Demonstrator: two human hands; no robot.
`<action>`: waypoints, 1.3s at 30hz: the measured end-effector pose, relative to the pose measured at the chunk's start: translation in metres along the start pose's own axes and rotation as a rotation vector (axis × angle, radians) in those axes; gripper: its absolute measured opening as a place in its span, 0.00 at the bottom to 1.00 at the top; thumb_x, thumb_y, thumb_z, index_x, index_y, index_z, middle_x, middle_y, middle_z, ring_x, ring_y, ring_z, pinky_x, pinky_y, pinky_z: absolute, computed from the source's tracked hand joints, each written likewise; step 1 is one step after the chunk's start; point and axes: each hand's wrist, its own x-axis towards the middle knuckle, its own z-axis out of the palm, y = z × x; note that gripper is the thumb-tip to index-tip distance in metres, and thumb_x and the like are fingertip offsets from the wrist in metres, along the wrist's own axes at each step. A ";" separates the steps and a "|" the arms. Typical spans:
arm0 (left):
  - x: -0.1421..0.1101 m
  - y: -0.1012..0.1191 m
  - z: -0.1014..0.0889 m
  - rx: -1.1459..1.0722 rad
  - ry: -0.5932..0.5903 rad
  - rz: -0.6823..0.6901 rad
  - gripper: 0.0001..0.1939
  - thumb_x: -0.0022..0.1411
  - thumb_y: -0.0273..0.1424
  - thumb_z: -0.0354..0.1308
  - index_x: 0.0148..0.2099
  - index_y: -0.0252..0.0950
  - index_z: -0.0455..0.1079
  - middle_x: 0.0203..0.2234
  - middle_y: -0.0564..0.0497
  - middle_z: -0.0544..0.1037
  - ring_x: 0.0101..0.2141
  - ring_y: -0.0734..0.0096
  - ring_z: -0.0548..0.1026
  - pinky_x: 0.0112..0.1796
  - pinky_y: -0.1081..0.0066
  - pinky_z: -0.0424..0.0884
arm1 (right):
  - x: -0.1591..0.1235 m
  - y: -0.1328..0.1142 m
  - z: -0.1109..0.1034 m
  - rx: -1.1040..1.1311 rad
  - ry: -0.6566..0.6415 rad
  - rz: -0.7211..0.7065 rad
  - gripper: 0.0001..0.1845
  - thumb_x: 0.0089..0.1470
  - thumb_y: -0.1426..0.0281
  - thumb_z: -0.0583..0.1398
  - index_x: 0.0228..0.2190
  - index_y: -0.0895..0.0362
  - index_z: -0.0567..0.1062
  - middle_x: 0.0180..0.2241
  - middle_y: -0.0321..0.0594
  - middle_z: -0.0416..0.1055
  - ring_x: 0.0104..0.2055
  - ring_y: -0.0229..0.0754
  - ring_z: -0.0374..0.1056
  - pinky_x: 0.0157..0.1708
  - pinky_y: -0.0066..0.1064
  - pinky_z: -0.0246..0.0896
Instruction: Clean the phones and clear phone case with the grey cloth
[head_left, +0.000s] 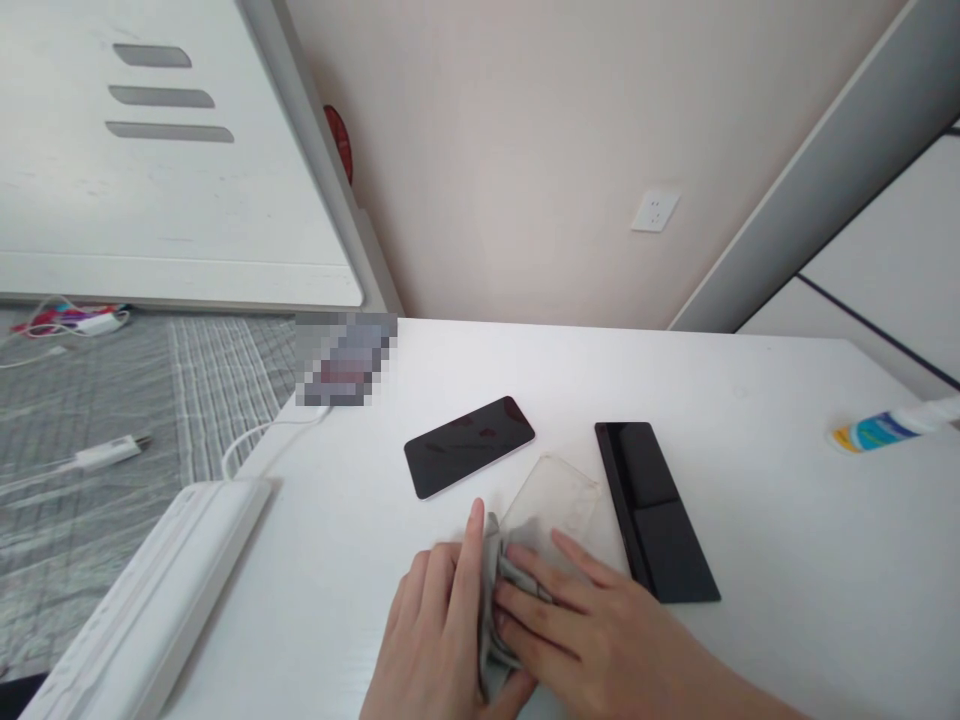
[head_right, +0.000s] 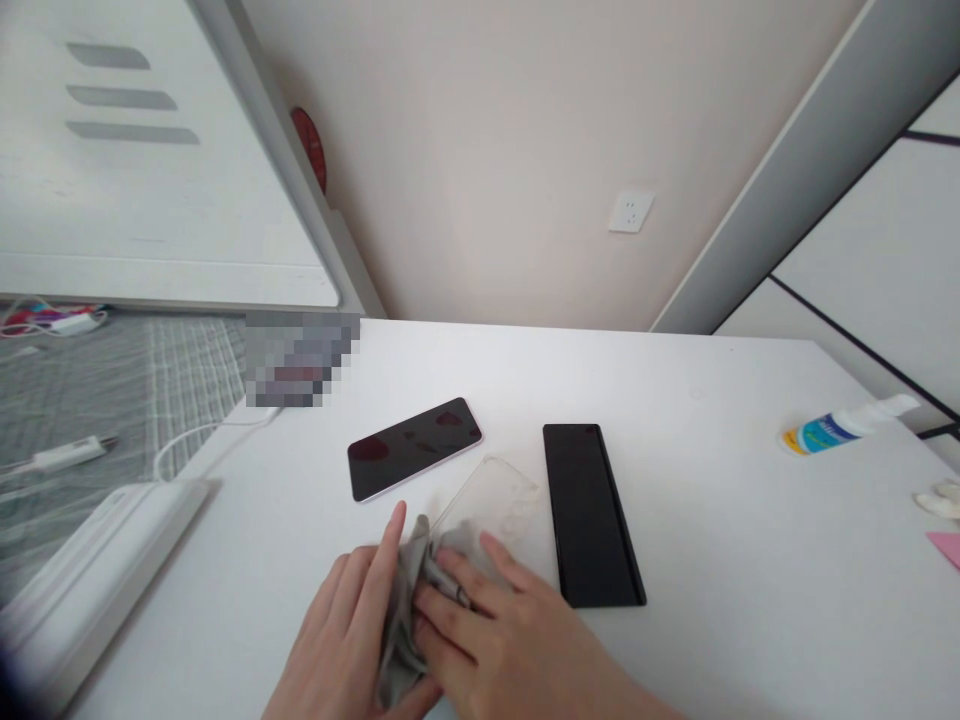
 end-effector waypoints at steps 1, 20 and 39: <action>0.000 0.000 0.000 0.004 0.001 -0.003 0.58 0.60 0.47 0.66 0.77 0.38 0.31 0.42 0.45 0.74 0.40 0.54 0.74 0.42 0.55 0.77 | 0.000 0.000 0.000 0.013 -0.012 0.002 0.23 0.70 0.59 0.55 0.60 0.54 0.71 0.63 0.40 0.70 0.66 0.48 0.63 0.71 0.48 0.47; 0.001 0.002 -0.002 -0.004 -0.019 -0.036 0.61 0.58 0.44 0.69 0.77 0.40 0.30 0.44 0.45 0.74 0.41 0.54 0.73 0.43 0.56 0.76 | -0.003 -0.003 0.009 0.011 -0.003 0.264 0.40 0.64 0.44 0.56 0.66 0.55 0.64 0.68 0.47 0.61 0.71 0.60 0.53 0.71 0.63 0.36; 0.000 -0.002 0.000 0.048 -0.003 0.015 0.57 0.61 0.50 0.64 0.77 0.33 0.34 0.41 0.43 0.74 0.39 0.54 0.74 0.40 0.55 0.78 | 0.000 0.011 0.006 0.068 0.023 0.014 0.35 0.66 0.44 0.52 0.57 0.57 0.74 0.64 0.45 0.67 0.70 0.54 0.58 0.73 0.52 0.35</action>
